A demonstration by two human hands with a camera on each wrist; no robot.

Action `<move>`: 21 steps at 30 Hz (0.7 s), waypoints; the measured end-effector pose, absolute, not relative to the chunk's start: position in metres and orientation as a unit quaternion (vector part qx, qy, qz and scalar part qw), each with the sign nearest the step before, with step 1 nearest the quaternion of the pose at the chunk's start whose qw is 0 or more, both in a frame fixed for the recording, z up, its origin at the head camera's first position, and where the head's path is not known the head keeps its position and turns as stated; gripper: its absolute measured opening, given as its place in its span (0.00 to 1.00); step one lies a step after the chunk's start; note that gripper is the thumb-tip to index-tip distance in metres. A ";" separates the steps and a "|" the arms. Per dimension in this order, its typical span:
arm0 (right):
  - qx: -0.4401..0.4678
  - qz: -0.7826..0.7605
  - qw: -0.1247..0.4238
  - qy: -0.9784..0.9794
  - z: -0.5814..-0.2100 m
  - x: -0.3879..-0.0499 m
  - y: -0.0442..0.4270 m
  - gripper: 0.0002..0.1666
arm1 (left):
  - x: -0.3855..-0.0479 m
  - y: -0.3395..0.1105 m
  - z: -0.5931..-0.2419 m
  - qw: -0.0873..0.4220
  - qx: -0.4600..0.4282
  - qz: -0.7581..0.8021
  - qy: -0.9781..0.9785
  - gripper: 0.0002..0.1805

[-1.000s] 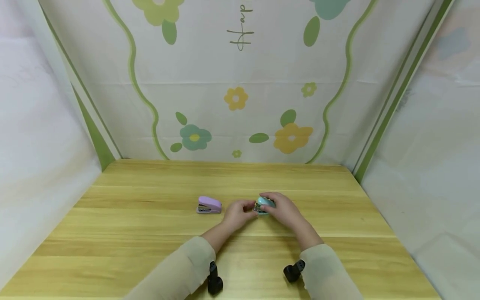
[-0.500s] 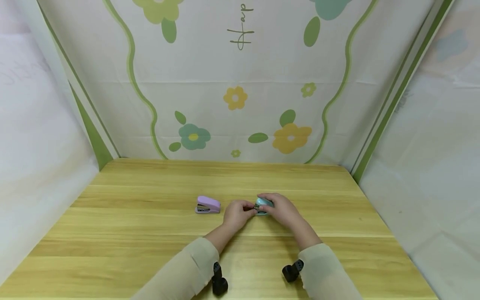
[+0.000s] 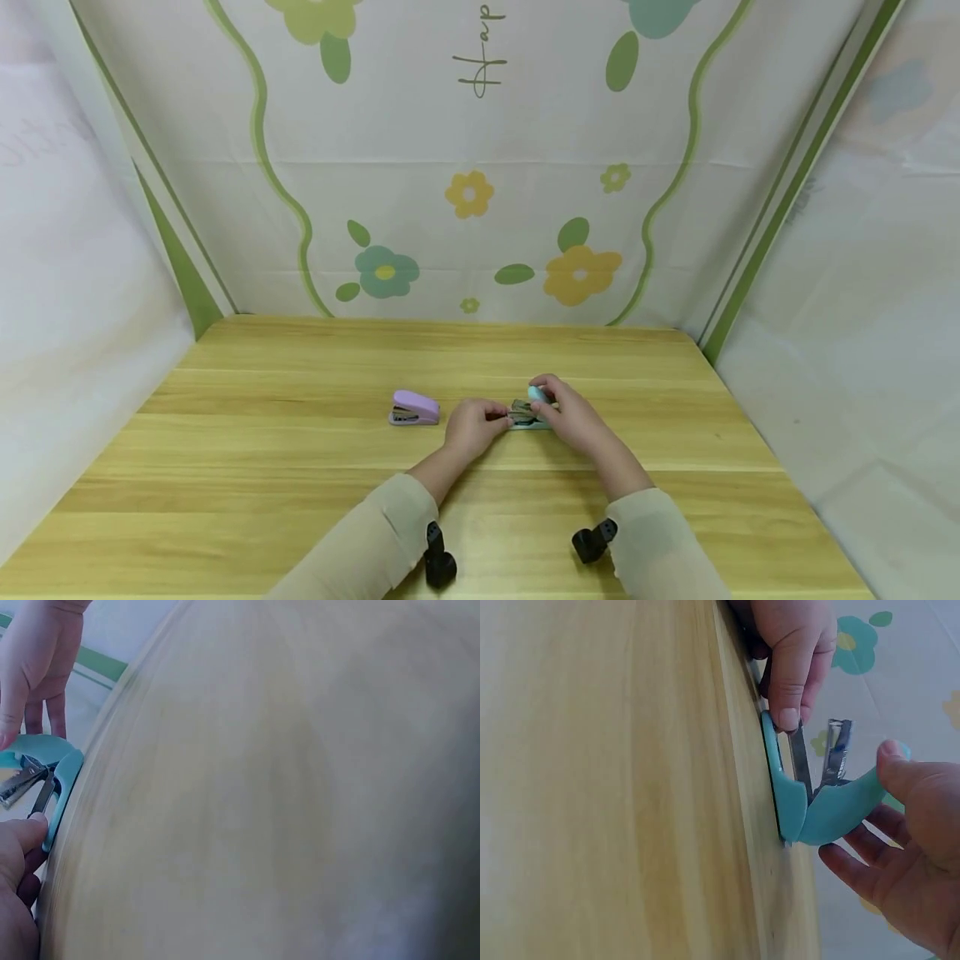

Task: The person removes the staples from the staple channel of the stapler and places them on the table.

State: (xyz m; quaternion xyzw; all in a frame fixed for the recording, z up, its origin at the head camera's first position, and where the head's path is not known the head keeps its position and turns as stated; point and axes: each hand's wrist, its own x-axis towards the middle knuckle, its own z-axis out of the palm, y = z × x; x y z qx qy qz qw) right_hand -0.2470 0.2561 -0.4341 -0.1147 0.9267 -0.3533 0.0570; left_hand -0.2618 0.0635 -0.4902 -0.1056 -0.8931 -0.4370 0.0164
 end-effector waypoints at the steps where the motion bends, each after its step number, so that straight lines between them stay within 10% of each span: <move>1: -0.113 -0.358 0.056 0.925 -0.435 -0.247 0.257 0.24 | -0.262 0.063 -0.490 0.018 -0.105 -0.436 -0.894 0.09; 21: -0.101 -0.474 0.022 0.875 -0.440 -0.244 0.291 0.26 | -0.259 0.062 -0.489 0.031 -0.119 -0.420 -0.899 0.10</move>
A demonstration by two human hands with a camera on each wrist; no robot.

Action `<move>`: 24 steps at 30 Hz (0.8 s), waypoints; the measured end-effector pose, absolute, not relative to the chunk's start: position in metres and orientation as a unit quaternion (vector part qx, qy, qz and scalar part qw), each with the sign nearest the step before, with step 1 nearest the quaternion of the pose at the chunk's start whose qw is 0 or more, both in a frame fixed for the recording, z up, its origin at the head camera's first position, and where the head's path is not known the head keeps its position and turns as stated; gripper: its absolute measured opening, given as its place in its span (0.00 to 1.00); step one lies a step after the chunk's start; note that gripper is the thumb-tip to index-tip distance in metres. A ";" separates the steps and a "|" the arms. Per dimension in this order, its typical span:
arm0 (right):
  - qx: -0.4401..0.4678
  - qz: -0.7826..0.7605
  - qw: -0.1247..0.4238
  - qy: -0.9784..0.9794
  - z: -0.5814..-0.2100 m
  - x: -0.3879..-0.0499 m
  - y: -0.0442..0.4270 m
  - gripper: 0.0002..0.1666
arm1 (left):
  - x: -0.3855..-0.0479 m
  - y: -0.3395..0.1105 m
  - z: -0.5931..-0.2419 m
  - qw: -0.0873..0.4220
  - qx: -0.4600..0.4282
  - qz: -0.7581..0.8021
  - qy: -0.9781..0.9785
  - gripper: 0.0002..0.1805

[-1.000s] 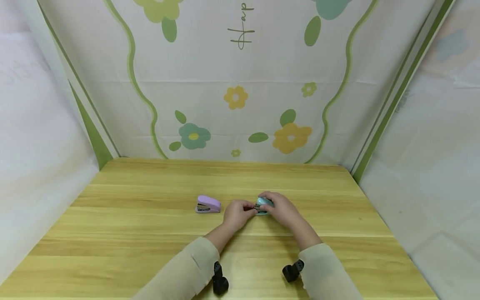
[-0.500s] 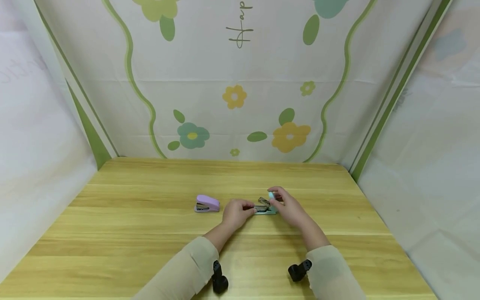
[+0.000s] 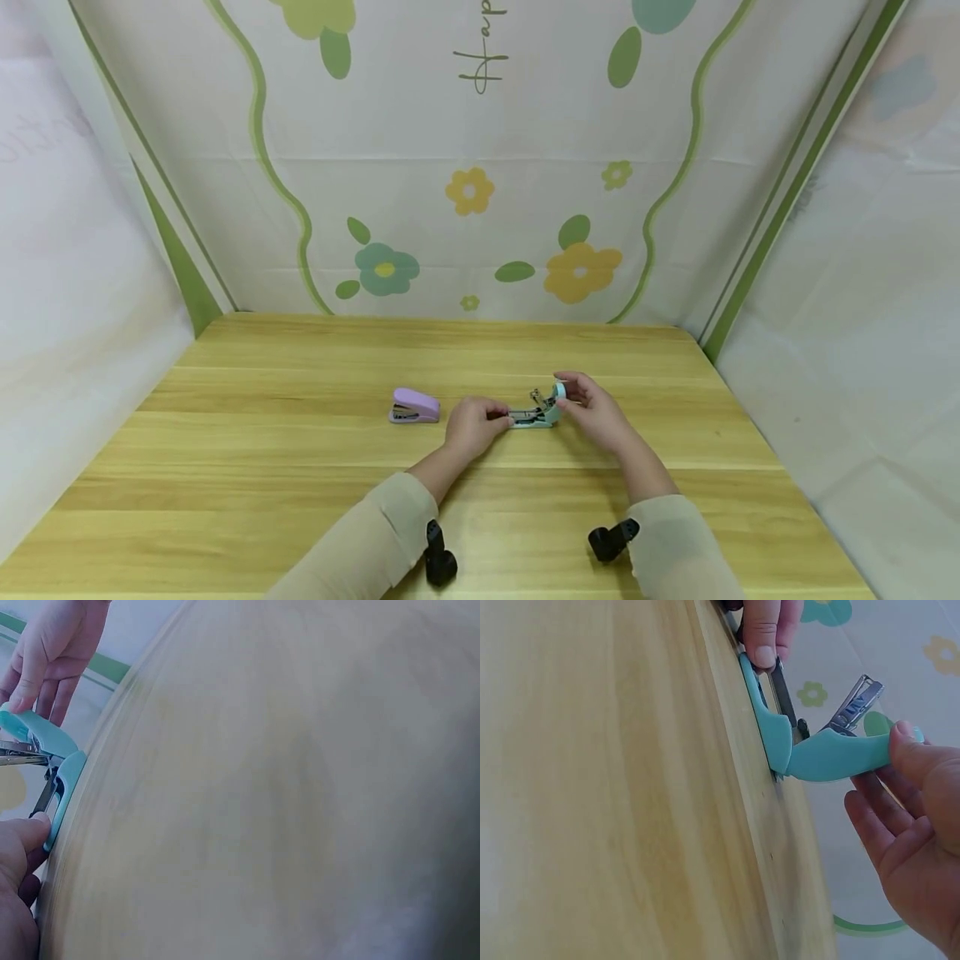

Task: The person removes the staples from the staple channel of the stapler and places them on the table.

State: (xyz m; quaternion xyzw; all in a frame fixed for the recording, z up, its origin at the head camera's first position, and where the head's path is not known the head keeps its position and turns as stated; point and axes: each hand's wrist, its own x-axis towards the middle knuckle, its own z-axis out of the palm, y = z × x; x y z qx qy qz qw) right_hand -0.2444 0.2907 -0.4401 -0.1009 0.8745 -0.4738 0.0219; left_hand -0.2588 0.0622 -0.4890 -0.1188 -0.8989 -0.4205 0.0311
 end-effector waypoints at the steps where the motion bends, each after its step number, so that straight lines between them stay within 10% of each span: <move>1: -0.101 -0.472 0.023 0.875 -0.440 -0.244 0.291 0.26 | -0.259 0.062 -0.489 0.033 -0.120 -0.419 -0.899 0.10; 24: -0.054 -0.454 0.046 0.888 -0.447 -0.245 0.329 0.28 | -0.259 0.063 -0.490 0.032 -0.116 -0.422 -0.899 0.09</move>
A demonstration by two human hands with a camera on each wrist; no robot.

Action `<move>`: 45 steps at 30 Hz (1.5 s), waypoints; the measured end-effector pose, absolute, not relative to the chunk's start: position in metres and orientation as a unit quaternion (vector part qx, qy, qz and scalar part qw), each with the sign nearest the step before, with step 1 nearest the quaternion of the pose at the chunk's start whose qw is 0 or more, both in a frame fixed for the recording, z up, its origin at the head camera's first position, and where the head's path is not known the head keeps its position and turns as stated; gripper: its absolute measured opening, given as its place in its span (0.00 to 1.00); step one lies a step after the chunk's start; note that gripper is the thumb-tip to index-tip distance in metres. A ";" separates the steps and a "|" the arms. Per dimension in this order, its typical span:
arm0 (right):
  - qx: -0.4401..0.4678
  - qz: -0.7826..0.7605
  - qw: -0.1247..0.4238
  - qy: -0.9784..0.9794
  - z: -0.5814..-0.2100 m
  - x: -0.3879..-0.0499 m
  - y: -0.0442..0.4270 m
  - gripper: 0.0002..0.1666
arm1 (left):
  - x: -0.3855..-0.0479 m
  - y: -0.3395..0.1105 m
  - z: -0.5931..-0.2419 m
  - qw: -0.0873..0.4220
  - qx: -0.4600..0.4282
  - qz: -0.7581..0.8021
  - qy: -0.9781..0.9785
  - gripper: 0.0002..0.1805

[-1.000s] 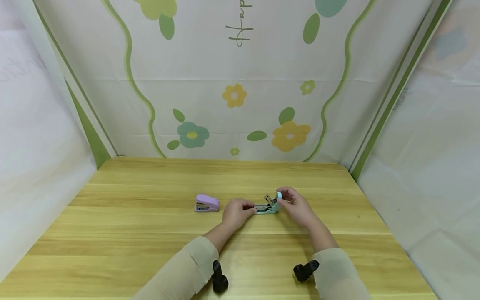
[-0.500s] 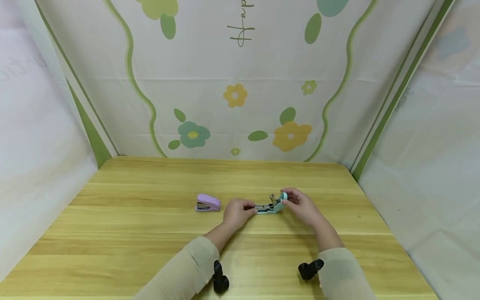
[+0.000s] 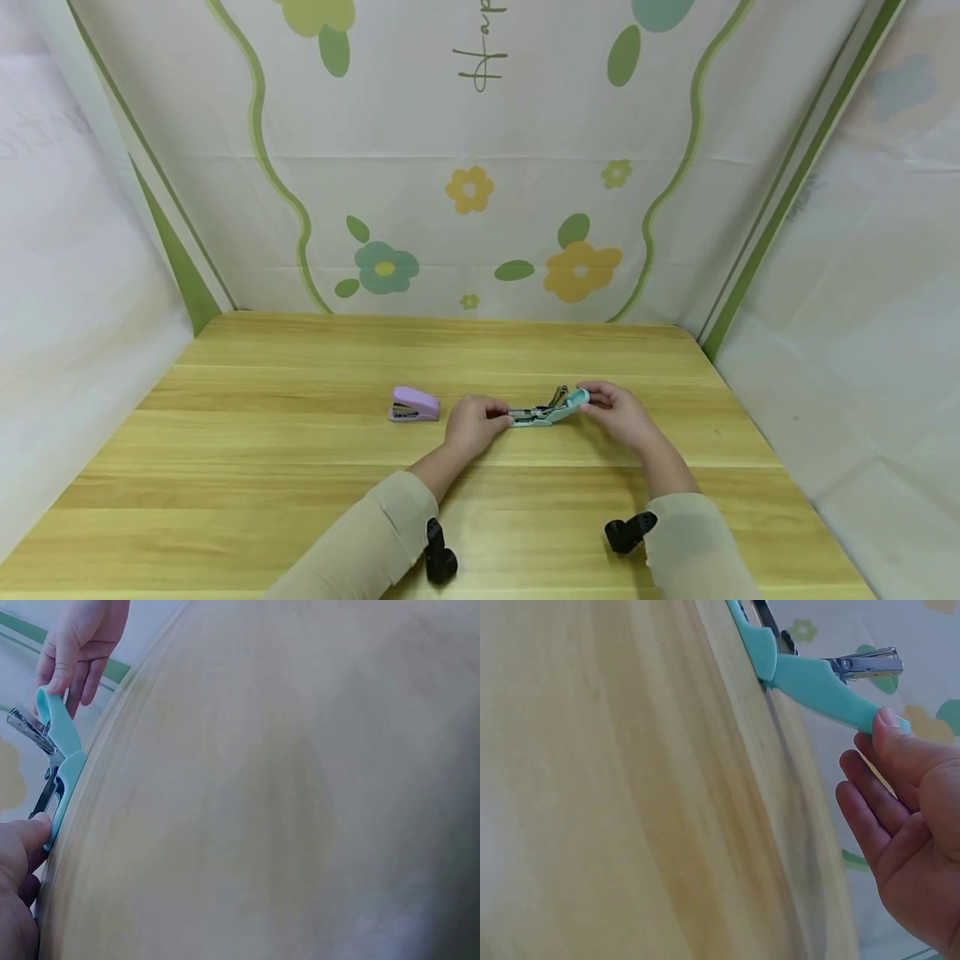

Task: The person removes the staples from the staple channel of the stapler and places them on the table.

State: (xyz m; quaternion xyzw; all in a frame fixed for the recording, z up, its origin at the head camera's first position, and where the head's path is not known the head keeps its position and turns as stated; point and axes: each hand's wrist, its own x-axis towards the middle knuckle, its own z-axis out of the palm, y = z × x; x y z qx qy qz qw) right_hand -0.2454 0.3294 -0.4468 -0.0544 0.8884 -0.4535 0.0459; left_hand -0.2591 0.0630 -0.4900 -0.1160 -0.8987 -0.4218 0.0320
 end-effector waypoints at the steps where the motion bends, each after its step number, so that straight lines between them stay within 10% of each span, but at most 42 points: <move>1: -0.054 -0.454 0.047 0.888 -0.449 -0.245 0.331 0.29 | -0.259 0.063 -0.490 0.031 -0.115 -0.422 -0.899 0.09; 16: -0.052 -0.453 0.032 0.889 -0.454 -0.240 0.334 0.35 | -0.257 0.061 -0.489 0.038 -0.114 -0.420 -0.899 0.08; 28: -0.053 -0.454 -0.119 0.881 -0.439 -0.214 0.286 0.23 | -0.258 0.061 -0.489 0.039 -0.117 -0.417 -0.900 0.08; 45: -0.035 -0.368 -0.004 0.929 -0.464 -0.223 0.244 0.16 | -0.258 0.062 -0.488 0.043 -0.117 -0.406 -0.905 0.09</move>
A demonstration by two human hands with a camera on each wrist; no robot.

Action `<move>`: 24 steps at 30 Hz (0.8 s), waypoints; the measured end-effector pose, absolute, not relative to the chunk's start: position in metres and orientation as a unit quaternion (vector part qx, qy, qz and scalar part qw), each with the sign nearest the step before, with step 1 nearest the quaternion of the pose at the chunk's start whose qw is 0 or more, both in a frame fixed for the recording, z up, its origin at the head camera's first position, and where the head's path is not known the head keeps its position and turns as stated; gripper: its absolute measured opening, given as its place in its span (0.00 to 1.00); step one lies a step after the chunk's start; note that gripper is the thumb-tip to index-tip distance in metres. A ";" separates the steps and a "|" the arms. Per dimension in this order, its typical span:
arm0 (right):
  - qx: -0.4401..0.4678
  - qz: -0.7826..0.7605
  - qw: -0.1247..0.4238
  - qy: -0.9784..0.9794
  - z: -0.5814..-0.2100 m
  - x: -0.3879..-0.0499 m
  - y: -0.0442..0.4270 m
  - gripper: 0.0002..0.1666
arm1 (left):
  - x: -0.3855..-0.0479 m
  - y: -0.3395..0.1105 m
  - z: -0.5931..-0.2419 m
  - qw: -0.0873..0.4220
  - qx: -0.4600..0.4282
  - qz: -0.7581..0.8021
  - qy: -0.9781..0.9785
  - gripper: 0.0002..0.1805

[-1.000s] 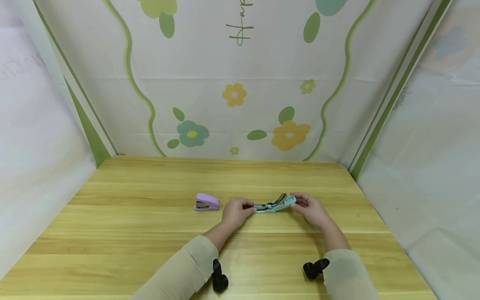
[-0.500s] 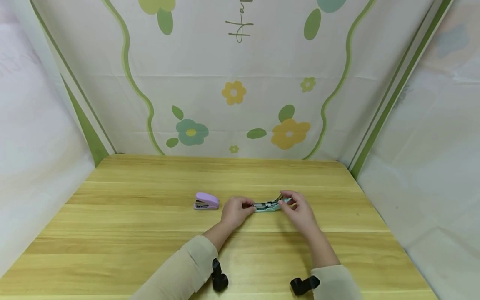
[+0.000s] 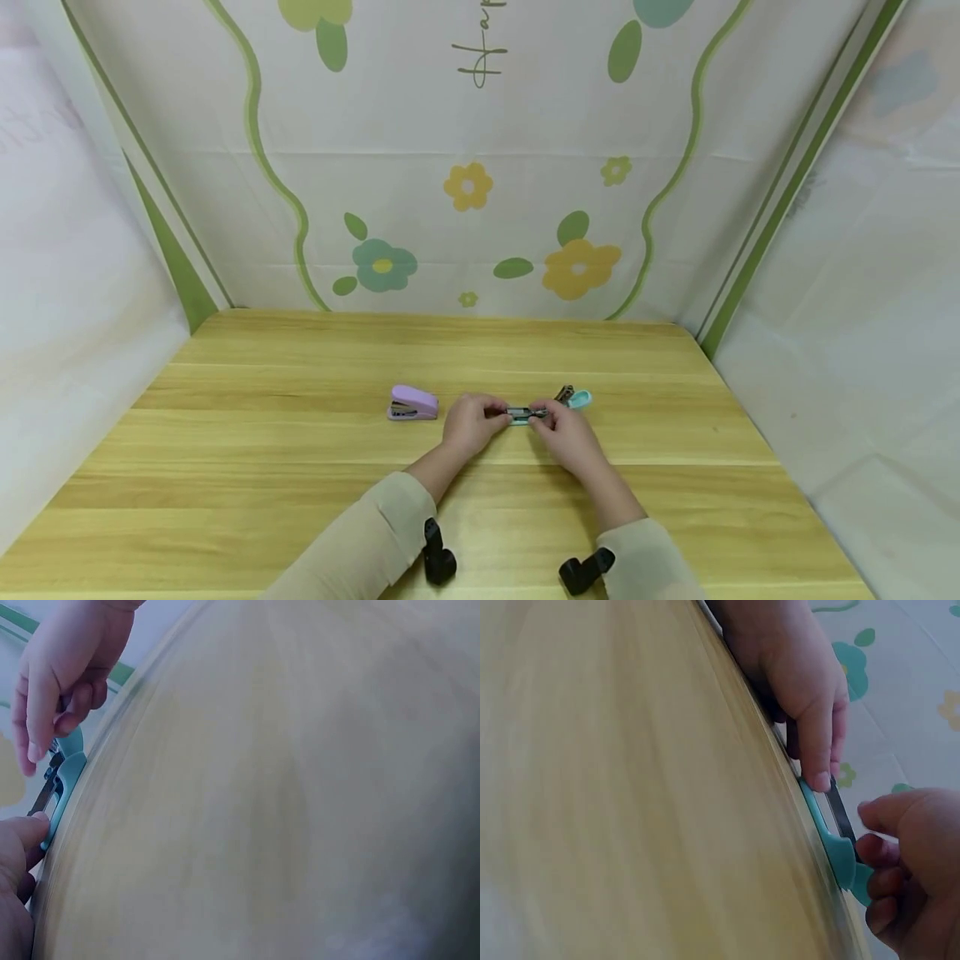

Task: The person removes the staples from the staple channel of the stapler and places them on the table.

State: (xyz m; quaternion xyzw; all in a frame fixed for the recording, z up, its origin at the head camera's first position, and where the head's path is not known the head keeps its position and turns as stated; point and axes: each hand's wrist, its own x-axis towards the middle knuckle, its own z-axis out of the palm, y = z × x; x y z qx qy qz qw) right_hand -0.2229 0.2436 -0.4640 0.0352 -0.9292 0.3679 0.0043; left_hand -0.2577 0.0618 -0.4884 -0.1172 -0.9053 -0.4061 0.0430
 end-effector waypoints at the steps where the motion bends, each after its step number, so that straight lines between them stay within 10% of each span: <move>1: 0.034 0.359 0.002 -0.933 -0.465 -0.224 0.242 0.15 | -0.258 0.062 -0.489 0.044 -0.118 -0.407 -0.905 0.09; 24: -0.028 0.381 0.021 -0.924 -0.469 -0.229 0.222 0.15 | -0.259 0.061 -0.490 0.046 -0.121 -0.406 -0.905 0.07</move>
